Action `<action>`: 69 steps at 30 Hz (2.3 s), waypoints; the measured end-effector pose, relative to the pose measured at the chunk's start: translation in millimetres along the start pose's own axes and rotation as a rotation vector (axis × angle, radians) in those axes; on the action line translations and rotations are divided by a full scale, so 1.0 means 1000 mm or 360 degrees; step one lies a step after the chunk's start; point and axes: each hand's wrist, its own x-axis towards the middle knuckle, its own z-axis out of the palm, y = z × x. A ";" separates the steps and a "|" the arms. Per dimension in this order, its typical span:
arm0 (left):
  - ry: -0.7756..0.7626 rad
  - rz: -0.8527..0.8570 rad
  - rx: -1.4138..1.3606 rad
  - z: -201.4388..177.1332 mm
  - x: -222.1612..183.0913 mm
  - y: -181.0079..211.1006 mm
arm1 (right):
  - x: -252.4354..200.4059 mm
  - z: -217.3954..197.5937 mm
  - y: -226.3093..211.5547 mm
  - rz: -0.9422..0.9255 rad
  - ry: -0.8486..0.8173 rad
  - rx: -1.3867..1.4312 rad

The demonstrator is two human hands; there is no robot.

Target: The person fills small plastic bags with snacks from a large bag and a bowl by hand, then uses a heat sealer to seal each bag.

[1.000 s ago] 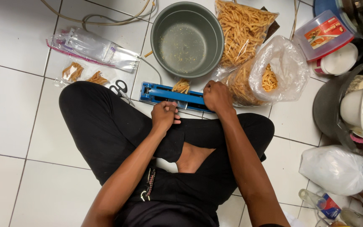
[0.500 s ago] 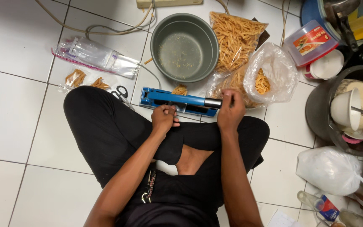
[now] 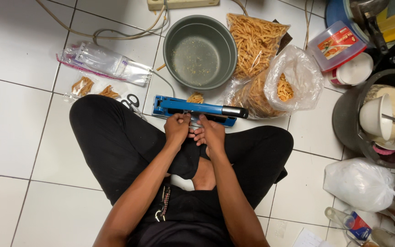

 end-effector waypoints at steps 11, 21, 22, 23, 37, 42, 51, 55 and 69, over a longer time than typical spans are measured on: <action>-0.0011 0.0030 -0.0122 0.001 0.005 -0.007 | 0.023 0.005 0.019 -0.0068 0.0070 0.0149; -0.0167 0.0099 -0.0201 -0.003 -0.010 0.006 | 0.005 0.001 0.013 -0.0313 -0.0108 0.0448; -0.0166 0.0103 -0.0201 -0.004 -0.007 -0.002 | 0.003 -0.002 0.015 -0.0315 -0.0110 0.0449; -0.0247 0.0098 -0.0238 -0.005 -0.005 -0.012 | 0.000 -0.008 0.019 -0.0370 -0.0146 0.0515; -0.1023 0.0710 0.0235 -0.004 -0.044 -0.015 | -0.069 -0.073 -0.036 -0.0135 -0.0176 0.0618; -0.1203 0.0276 -0.0078 -0.009 -0.033 -0.032 | -0.052 -0.085 -0.040 -0.0347 0.0102 0.0192; -0.1217 0.0144 0.0050 -0.007 -0.032 -0.031 | -0.018 -0.064 -0.012 -0.0596 -0.0043 -0.0365; -0.1076 0.0098 0.0033 -0.006 -0.027 -0.029 | -0.005 -0.059 -0.013 -0.0640 -0.0022 -0.0511; -0.0613 -0.0072 -0.0062 0.002 -0.017 -0.017 | 0.012 -0.133 -0.065 -0.0515 0.0752 -0.0680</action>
